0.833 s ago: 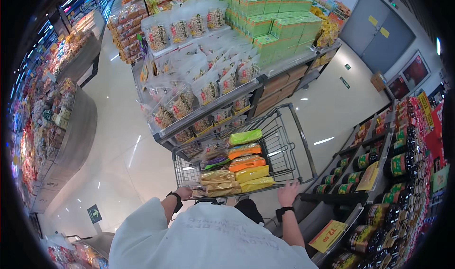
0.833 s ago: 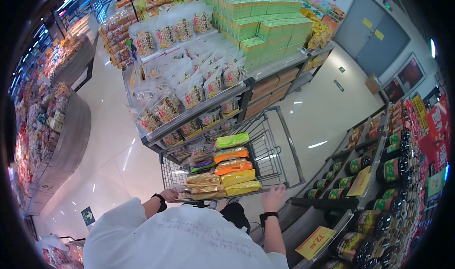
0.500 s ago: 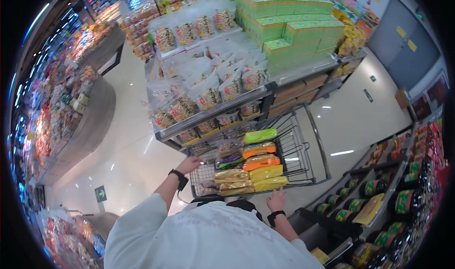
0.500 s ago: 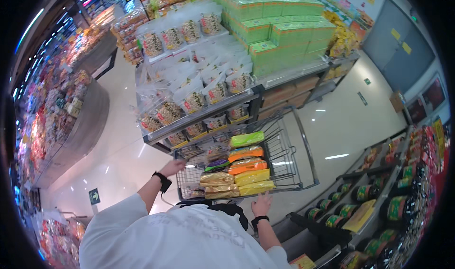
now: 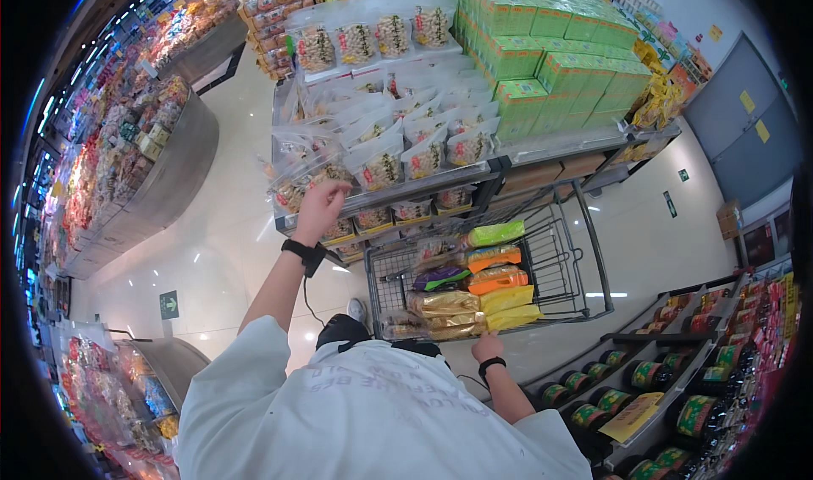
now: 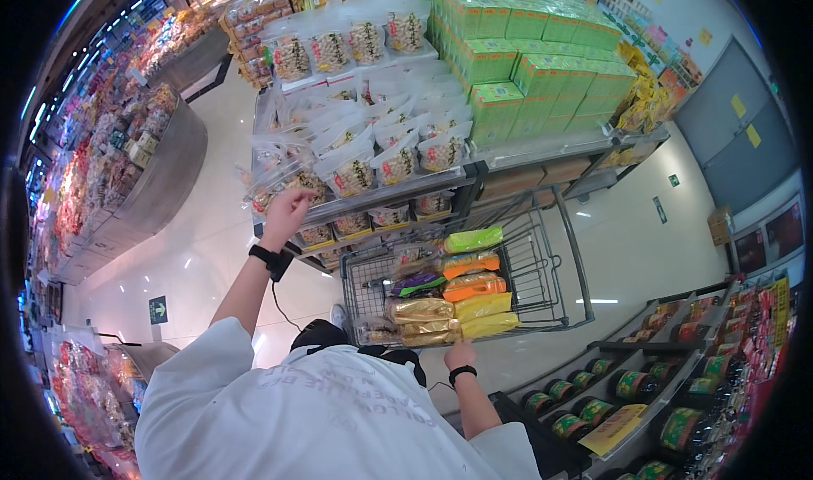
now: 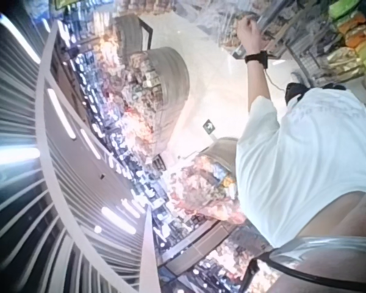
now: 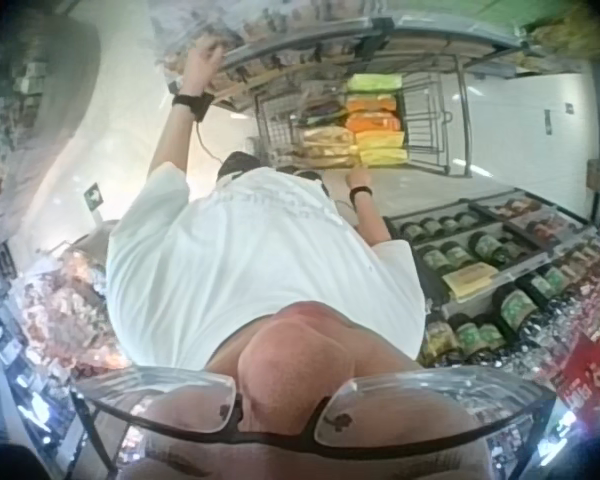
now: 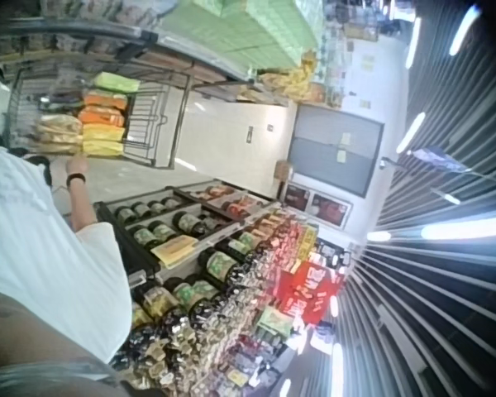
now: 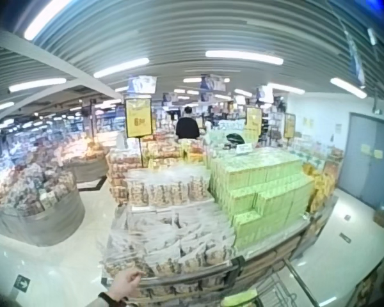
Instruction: The person picks up bags of snacks from the supermarket shelves and places them into a shopping cart.
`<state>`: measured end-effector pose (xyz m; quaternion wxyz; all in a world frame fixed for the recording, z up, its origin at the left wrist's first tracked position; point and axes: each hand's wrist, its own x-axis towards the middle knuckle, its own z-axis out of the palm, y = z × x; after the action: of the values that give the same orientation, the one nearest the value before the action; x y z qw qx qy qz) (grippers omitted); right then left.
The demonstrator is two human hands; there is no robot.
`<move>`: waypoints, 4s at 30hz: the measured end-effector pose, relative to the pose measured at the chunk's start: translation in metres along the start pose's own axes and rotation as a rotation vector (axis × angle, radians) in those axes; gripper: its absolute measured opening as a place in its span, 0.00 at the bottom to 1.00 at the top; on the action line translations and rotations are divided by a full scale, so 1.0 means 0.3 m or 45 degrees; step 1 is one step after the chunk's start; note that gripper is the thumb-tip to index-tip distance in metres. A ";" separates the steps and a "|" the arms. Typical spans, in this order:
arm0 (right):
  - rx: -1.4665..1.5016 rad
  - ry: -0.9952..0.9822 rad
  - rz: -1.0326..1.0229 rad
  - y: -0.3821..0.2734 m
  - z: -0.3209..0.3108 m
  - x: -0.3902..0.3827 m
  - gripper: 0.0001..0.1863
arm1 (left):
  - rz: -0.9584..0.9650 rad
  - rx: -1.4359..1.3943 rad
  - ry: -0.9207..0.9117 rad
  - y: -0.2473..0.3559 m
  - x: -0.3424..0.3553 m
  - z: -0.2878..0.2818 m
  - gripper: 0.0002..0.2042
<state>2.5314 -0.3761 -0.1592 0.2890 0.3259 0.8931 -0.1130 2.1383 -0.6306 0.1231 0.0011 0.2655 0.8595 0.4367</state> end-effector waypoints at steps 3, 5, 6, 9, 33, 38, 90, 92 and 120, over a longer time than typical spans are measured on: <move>0.053 0.028 0.115 0.026 -0.026 0.002 0.23 | 0.204 0.225 0.166 -0.027 0.126 0.009 0.13; 0.160 0.073 0.100 0.067 -0.048 0.008 0.24 | 0.166 0.306 0.097 -0.077 0.206 0.028 0.15; 0.231 0.163 0.030 0.093 -0.059 0.007 0.24 | 0.137 0.407 0.043 -0.106 0.239 0.038 0.18; 0.705 0.296 0.108 0.171 0.016 0.030 0.23 | 0.286 0.551 -0.047 -0.166 0.352 0.085 0.21; 1.785 0.053 0.381 -0.463 -0.267 -0.232 0.19 | 0.579 0.246 -0.057 -0.066 0.529 -0.070 0.03; 1.504 0.180 0.211 -0.378 -0.259 -0.212 0.18 | 0.610 0.194 0.027 0.102 0.407 -0.158 0.03; -0.088 -0.334 -0.504 -0.602 -0.222 0.613 0.11 | 0.114 0.195 -1.601 -0.522 -0.097 0.927 0.06; -0.108 -0.223 -0.533 -0.597 -0.176 0.598 0.10 | 0.205 0.251 -1.695 -0.552 -0.045 0.897 0.10; 1.006 0.296 0.929 -0.732 -0.141 0.343 0.17 | 0.760 0.596 -2.031 -0.619 0.073 0.890 0.21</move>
<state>2.3066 -0.4739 -0.1829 0.0644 0.7082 0.6380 -0.2953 2.0972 -0.5090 -0.1766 0.4320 0.6980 0.5649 -0.0839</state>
